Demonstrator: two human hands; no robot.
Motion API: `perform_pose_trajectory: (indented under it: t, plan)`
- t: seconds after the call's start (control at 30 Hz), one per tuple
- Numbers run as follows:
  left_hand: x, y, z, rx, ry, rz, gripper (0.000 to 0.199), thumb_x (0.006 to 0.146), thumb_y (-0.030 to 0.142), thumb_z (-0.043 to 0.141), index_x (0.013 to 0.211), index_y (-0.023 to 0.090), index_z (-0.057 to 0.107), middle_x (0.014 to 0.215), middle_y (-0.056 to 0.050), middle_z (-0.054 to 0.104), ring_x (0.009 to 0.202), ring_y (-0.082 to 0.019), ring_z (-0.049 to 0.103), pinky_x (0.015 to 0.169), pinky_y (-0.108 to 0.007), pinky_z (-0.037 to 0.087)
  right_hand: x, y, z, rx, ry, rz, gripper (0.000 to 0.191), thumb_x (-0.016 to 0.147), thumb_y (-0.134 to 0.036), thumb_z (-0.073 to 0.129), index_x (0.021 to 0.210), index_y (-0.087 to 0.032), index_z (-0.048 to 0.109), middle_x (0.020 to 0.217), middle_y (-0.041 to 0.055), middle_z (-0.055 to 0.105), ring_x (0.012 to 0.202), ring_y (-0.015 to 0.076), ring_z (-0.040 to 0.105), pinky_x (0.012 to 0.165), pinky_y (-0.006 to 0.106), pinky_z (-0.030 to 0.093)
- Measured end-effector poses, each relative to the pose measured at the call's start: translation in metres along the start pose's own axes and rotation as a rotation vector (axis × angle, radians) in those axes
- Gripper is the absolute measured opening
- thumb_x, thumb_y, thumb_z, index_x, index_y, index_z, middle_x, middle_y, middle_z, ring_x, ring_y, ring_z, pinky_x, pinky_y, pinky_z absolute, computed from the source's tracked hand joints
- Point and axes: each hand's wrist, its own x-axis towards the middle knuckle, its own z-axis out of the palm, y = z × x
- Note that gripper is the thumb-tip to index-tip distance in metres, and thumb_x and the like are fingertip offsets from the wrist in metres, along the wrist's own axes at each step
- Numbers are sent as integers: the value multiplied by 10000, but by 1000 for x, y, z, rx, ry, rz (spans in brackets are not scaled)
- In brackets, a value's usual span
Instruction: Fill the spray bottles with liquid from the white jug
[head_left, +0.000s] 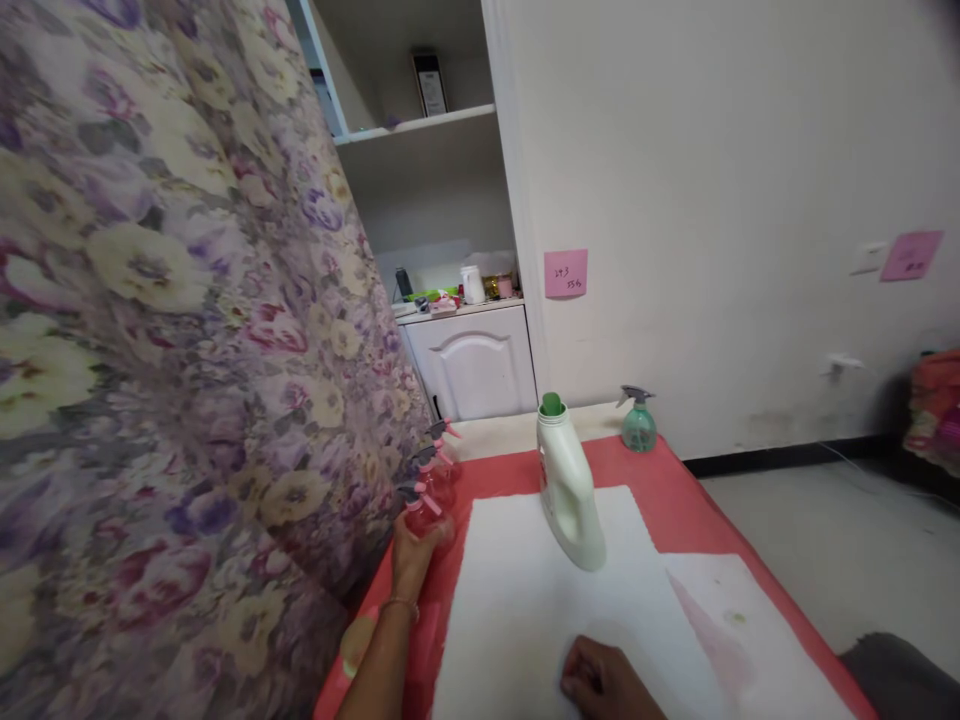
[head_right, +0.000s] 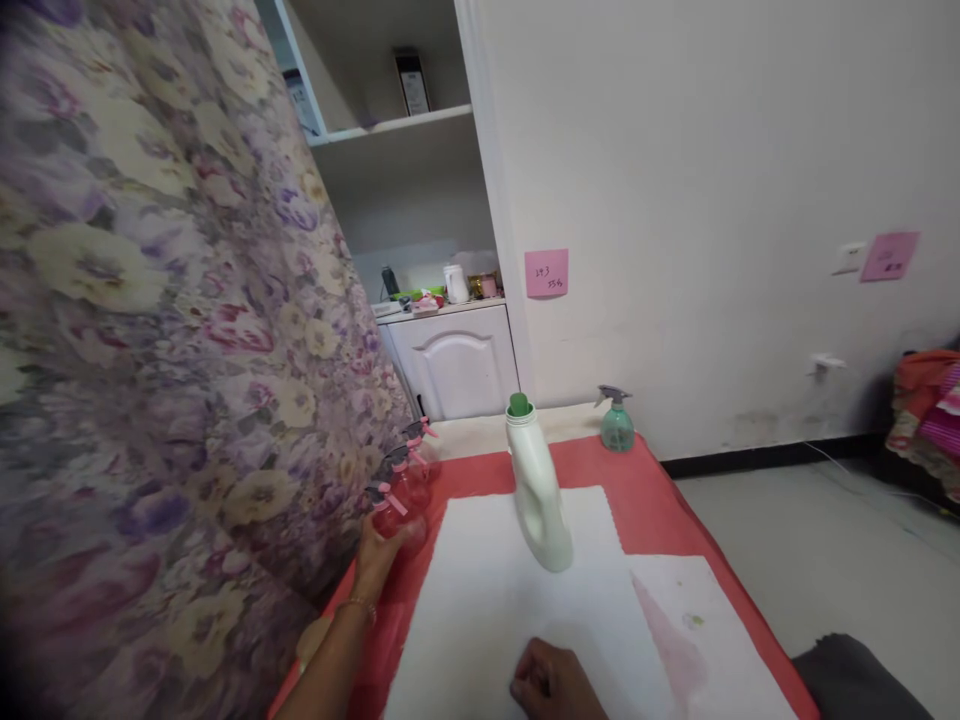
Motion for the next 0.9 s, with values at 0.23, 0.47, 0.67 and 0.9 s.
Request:
perform_pose_trajectory:
  t: [0.23,0.47,0.67,0.9]
  plan:
    - [-97,26,18,-8,-293,52,612,542,266,758,1105,174,537,1070,-80,678,1022,-288,643,881,-394,511,-4,-3,-7,82,55,-29,234,686,-234,639,907,-190,575,612,-72,523,509,91,454,492,215,328]
    - [-186,56,33,-18,-515,129,591,600,267,686,1152,176,495,1120,-112,654,1041,-287,635,887,-406,512,-12,-16,-14,120,246,-95,566,589,-194,736,1117,-218,533,874,-26,550,596,102,452,573,253,387]
    - [-188,51,33,-13,-593,148,681,603,244,691,1235,186,445,1221,-124,613,1141,-303,588,964,-432,475,-14,-15,-13,33,297,-166,720,527,-255,804,1192,-226,528,1097,54,545,911,230,560,756,342,473]
    - [-188,33,35,-160,-608,139,756,612,253,739,1308,192,450,1308,-127,579,1235,-326,522,1047,-421,420,5,-11,-13,54,176,-296,1017,518,-326,873,1389,-254,353,1449,108,413,1355,306,374,1139,459,277]
